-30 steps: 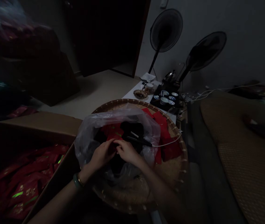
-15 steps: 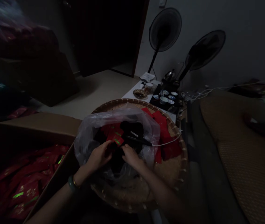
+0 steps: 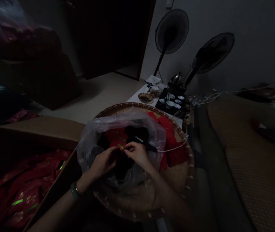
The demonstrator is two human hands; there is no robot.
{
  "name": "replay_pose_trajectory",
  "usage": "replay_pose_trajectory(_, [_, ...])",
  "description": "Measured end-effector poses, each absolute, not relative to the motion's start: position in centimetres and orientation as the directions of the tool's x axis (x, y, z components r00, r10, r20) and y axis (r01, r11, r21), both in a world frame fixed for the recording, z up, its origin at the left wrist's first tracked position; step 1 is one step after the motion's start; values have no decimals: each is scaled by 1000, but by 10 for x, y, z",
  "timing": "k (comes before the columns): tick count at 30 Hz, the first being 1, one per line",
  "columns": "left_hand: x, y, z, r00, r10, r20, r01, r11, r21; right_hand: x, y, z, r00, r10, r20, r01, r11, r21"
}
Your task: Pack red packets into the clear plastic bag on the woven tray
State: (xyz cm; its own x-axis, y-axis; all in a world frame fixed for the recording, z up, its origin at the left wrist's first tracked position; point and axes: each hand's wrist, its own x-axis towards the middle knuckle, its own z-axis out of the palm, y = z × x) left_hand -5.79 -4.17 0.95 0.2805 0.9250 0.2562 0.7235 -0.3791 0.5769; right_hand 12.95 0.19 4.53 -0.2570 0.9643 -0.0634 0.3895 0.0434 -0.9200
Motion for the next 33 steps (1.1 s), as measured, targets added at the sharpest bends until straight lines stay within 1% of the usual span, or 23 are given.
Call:
replay_pose_trajectory(4, [-58, -43, 12, 277, 932, 235, 730, -363, 580, 112, -2, 55, -279, 960, 1, 297, 88, -951])
replay_pose_trajectory(7, [-59, -43, 11, 275, 933, 231, 733, -359, 578, 111, -6, 54, -268, 963, 5, 269, 79, -960])
replay_pose_trajectory(10, [-59, -42, 7, 268, 929, 255, 723, -369, 585, 115, -12, 53, -291, 956, 39, 354, 145, -924])
replay_pose_trajectory(12, [-59, -42, 4, 261, 925, 276, 709, -378, 595, 116, -18, 53, -347, 935, 78, 452, 240, -859])
replay_pose_trajectory(14, [-61, -43, 4, 259, 918, 301, 690, -394, 607, 116, -23, 54, -416, 903, 109, 512, 332, -792])
replay_pose_trajectory(16, [-63, -45, 5, 266, 899, 349, 657, -434, 616, 115, -30, 54, -444, 884, 148, 505, 383, -773])
replay_pose_trajectory(19, [-67, -49, 9, 277, 858, 433, 591, -508, 627, 115, -40, 55, -401, 886, 233, 434, 407, -803])
replay_pose_trajectory(21, [-67, -52, 12, 267, 850, 453, 563, -519, 643, 115, -46, 54, -367, 891, 266, 424, 415, -805])
replay_pose_trajectory(23, [-63, -54, 13, 250, 859, 447, 557, -506, 659, 114, -50, 51, -348, 900, 263, 453, 408, -793])
replay_pose_trajectory(27, [-55, -55, 16, 236, 886, 399, 537, -461, 706, 112, -46, 41, -291, 924, 248, 505, 369, -780])
replay_pose_trajectory(29, [-54, -53, 17, 218, 917, 333, 504, -398, 766, 114, -39, 38, -249, 944, 218, 487, 317, -814])
replay_pose_trajectory(31, [-55, -50, 18, 208, 956, 207, 435, -280, 856, 119, -32, 37, -226, 963, 145, 403, 228, -886])
replay_pose_trajectory(33, [-57, -45, 18, 231, 972, 36, 317, -110, 942, 125, -27, 38, -233, 969, 84, 286, 151, -946])
